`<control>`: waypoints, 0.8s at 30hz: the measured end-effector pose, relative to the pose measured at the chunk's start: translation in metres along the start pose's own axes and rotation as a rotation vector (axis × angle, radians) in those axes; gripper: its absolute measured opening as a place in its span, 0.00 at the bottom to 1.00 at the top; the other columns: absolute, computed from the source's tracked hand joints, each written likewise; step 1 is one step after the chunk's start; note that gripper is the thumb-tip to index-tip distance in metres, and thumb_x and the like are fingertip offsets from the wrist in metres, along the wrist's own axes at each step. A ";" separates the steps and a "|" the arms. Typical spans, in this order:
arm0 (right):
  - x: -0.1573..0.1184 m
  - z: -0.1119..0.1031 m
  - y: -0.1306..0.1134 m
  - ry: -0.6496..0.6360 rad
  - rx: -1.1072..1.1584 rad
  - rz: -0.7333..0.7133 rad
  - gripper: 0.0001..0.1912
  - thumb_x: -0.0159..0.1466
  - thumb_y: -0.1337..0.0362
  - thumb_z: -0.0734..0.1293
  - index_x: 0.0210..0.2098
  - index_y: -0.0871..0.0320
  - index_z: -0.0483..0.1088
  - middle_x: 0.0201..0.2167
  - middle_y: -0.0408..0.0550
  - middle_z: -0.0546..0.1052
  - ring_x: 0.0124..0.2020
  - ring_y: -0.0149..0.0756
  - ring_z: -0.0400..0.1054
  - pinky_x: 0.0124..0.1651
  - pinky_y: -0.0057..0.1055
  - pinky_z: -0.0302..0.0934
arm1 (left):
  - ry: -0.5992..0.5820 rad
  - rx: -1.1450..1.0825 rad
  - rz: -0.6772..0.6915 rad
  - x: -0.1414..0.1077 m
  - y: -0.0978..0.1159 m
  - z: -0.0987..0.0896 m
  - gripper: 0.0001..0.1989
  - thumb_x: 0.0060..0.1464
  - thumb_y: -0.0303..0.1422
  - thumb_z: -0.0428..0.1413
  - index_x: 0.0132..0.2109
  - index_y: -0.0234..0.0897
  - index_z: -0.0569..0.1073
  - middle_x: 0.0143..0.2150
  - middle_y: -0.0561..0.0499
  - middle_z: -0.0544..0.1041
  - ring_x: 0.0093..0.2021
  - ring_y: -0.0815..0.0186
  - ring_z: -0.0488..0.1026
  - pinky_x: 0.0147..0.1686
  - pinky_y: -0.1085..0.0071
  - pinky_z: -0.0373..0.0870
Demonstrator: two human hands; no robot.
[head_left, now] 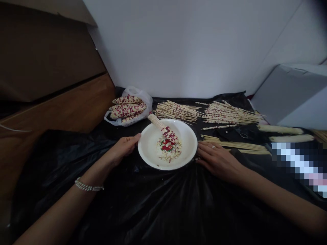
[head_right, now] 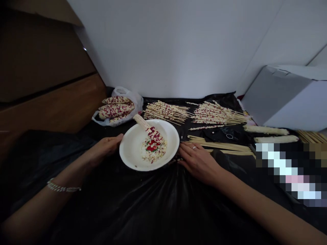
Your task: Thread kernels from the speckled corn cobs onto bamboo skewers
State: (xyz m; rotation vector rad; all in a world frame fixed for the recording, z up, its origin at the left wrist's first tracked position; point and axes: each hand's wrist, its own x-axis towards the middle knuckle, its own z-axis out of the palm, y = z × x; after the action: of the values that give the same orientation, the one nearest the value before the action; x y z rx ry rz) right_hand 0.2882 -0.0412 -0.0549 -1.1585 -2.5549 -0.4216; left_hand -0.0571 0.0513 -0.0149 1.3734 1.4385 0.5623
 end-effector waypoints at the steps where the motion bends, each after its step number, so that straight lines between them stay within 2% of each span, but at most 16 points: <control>1: 0.000 -0.008 0.001 -0.002 0.024 0.047 0.21 0.66 0.60 0.62 0.56 0.63 0.66 0.53 0.60 0.73 0.55 0.48 0.66 0.54 0.46 0.62 | 0.025 -0.005 0.014 -0.004 -0.002 -0.001 0.25 0.49 0.56 0.54 0.25 0.37 0.67 0.16 0.61 0.49 0.18 0.74 0.42 0.19 0.72 0.37; 5: 0.003 -0.038 -0.006 0.117 0.081 0.182 0.17 0.66 0.63 0.62 0.53 0.62 0.68 0.51 0.58 0.75 0.53 0.46 0.67 0.53 0.45 0.61 | 0.041 0.027 0.033 -0.021 -0.014 -0.002 0.24 0.46 0.55 0.57 0.24 0.37 0.69 0.16 0.60 0.54 0.18 0.73 0.46 0.18 0.73 0.40; 7: 0.008 -0.046 -0.024 0.136 0.133 0.104 0.17 0.65 0.64 0.64 0.52 0.61 0.68 0.49 0.57 0.76 0.52 0.46 0.68 0.54 0.44 0.61 | 0.055 0.014 0.043 -0.027 -0.019 -0.001 0.24 0.46 0.55 0.57 0.24 0.36 0.70 0.15 0.59 0.56 0.18 0.73 0.48 0.18 0.73 0.41; 9: 0.012 -0.045 -0.051 0.146 0.182 -0.045 0.14 0.64 0.65 0.64 0.48 0.62 0.71 0.42 0.56 0.78 0.46 0.44 0.71 0.50 0.42 0.63 | 0.069 -0.011 0.043 -0.031 -0.021 0.000 0.24 0.48 0.55 0.55 0.25 0.37 0.71 0.14 0.60 0.54 0.17 0.73 0.47 0.17 0.73 0.40; 11: 0.014 -0.039 -0.079 0.078 0.286 -0.157 0.13 0.65 0.66 0.63 0.48 0.64 0.71 0.41 0.55 0.79 0.46 0.43 0.71 0.51 0.40 0.63 | 0.043 -0.038 0.022 -0.032 -0.022 0.003 0.25 0.50 0.56 0.53 0.24 0.37 0.71 0.14 0.61 0.50 0.17 0.73 0.44 0.18 0.73 0.39; 13: 0.014 -0.029 -0.099 -0.089 0.405 -0.158 0.22 0.67 0.59 0.61 0.56 0.66 0.66 0.51 0.58 0.75 0.55 0.43 0.66 0.57 0.39 0.60 | -0.066 -0.091 -0.032 -0.032 -0.022 0.007 0.25 0.50 0.55 0.55 0.22 0.37 0.67 0.14 0.61 0.50 0.17 0.74 0.43 0.18 0.73 0.37; 14: 0.013 -0.023 -0.105 -0.183 0.439 -0.136 0.29 0.67 0.54 0.60 0.61 0.67 0.61 0.58 0.60 0.70 0.60 0.46 0.60 0.60 0.41 0.56 | -0.139 -0.131 -0.070 -0.032 -0.021 0.009 0.26 0.49 0.54 0.56 0.20 0.37 0.64 0.14 0.61 0.50 0.17 0.75 0.42 0.18 0.73 0.36; 15: 0.013 -0.018 -0.107 -0.246 0.469 -0.132 0.36 0.67 0.48 0.59 0.65 0.67 0.56 0.62 0.61 0.64 0.64 0.48 0.55 0.63 0.42 0.53 | -0.203 -0.181 -0.107 -0.031 -0.019 0.011 0.26 0.48 0.52 0.57 0.18 0.37 0.61 0.14 0.61 0.50 0.17 0.76 0.41 0.18 0.73 0.36; 17: 0.012 -0.007 -0.103 -0.316 0.512 -0.117 0.40 0.67 0.44 0.56 0.68 0.65 0.49 0.67 0.61 0.55 0.68 0.47 0.46 0.67 0.45 0.46 | -0.283 -0.295 -0.164 -0.030 -0.013 0.014 0.27 0.49 0.50 0.58 0.17 0.38 0.57 0.14 0.61 0.49 0.17 0.77 0.40 0.17 0.73 0.35; 19: 0.012 0.003 -0.093 -0.340 0.530 -0.071 0.40 0.67 0.44 0.55 0.69 0.64 0.46 0.69 0.59 0.51 0.69 0.45 0.41 0.68 0.46 0.41 | -0.283 -0.389 -0.192 -0.029 -0.003 0.015 0.24 0.50 0.47 0.59 0.18 0.37 0.59 0.14 0.62 0.48 0.17 0.77 0.39 0.17 0.74 0.35; 22: 0.016 0.013 -0.078 -0.341 0.510 -0.014 0.40 0.67 0.44 0.55 0.69 0.64 0.47 0.69 0.60 0.51 0.70 0.46 0.40 0.68 0.47 0.41 | -0.274 -0.476 -0.201 -0.030 0.010 0.014 0.21 0.49 0.43 0.60 0.19 0.36 0.62 0.14 0.63 0.48 0.17 0.77 0.39 0.16 0.75 0.36; 24: 0.020 0.015 -0.075 -0.330 0.492 0.022 0.40 0.66 0.44 0.57 0.68 0.65 0.49 0.67 0.62 0.54 0.69 0.48 0.43 0.68 0.49 0.42 | -0.243 -0.467 -0.190 -0.034 0.010 0.016 0.21 0.49 0.43 0.60 0.19 0.36 0.62 0.14 0.62 0.48 0.17 0.77 0.38 0.16 0.75 0.36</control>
State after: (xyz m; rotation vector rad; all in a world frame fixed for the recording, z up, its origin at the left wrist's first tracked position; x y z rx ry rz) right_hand 0.2157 -0.0693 -0.0712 -1.1308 -2.6822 0.4213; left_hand -0.0448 0.0175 0.0002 0.8907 1.1348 0.5445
